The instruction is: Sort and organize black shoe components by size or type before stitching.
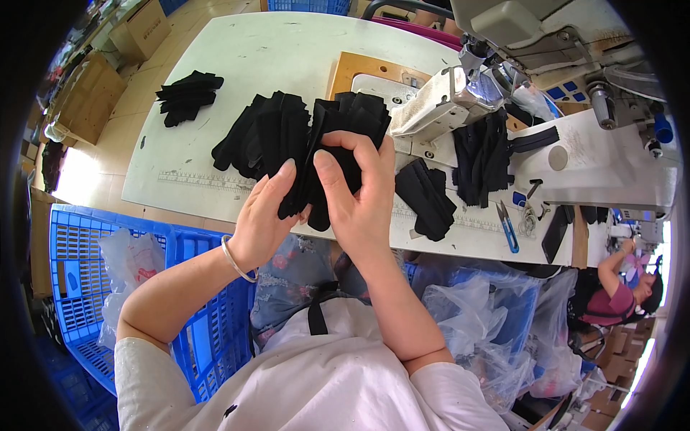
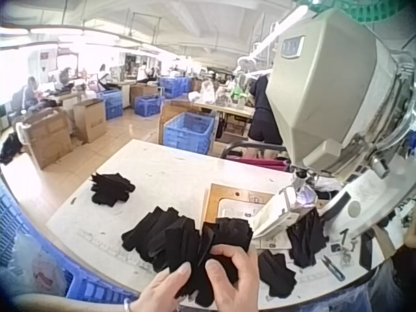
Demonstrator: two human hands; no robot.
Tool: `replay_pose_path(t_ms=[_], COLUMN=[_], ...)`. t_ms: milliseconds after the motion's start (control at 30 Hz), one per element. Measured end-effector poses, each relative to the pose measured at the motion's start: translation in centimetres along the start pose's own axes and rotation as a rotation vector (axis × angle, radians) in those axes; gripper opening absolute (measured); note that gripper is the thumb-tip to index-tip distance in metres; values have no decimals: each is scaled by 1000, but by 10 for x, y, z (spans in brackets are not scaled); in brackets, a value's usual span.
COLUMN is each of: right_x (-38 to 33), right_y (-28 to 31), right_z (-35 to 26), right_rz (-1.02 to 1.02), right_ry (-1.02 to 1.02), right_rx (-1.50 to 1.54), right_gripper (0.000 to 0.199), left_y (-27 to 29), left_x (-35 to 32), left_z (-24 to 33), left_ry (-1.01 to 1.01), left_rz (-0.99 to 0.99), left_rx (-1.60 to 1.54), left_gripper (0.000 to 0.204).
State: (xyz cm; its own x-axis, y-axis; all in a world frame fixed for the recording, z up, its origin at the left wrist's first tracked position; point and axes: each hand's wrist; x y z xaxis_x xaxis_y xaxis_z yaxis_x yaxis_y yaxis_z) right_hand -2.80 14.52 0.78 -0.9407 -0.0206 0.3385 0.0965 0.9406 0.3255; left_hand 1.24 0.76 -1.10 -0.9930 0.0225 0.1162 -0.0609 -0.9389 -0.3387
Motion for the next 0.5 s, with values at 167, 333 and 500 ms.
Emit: replay_pose_path(t_ms=[167,333,500], right_x=[-5,-7,1], right_y=[-10,-8,13], right_z=[-2,11,17], right_rz=[-6,23,-13], right_ry=[-6,-8,-25], right_rx=[-77,-73,-177], right_gripper=[34,17,21], left_y=[-3,-6,-2], left_x=[6,11,15], left_z=[2,7,2], left_ry=[-29,-24,-163], left_rz=[56,30,14], left_rx=[140,474,618], left_gripper=[28,22,19])
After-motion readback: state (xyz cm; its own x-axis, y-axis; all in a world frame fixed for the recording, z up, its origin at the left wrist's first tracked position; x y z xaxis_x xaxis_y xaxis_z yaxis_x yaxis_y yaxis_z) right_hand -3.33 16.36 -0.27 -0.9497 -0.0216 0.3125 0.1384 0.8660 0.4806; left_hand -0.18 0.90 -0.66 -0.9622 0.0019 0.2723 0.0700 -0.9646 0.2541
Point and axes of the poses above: each hand's wrist, its own x-axis towards the middle knuckle, its own y-axis out of the back of the hand, z = x × y, and after that the axes turned 8 degrees about -y, right-handed
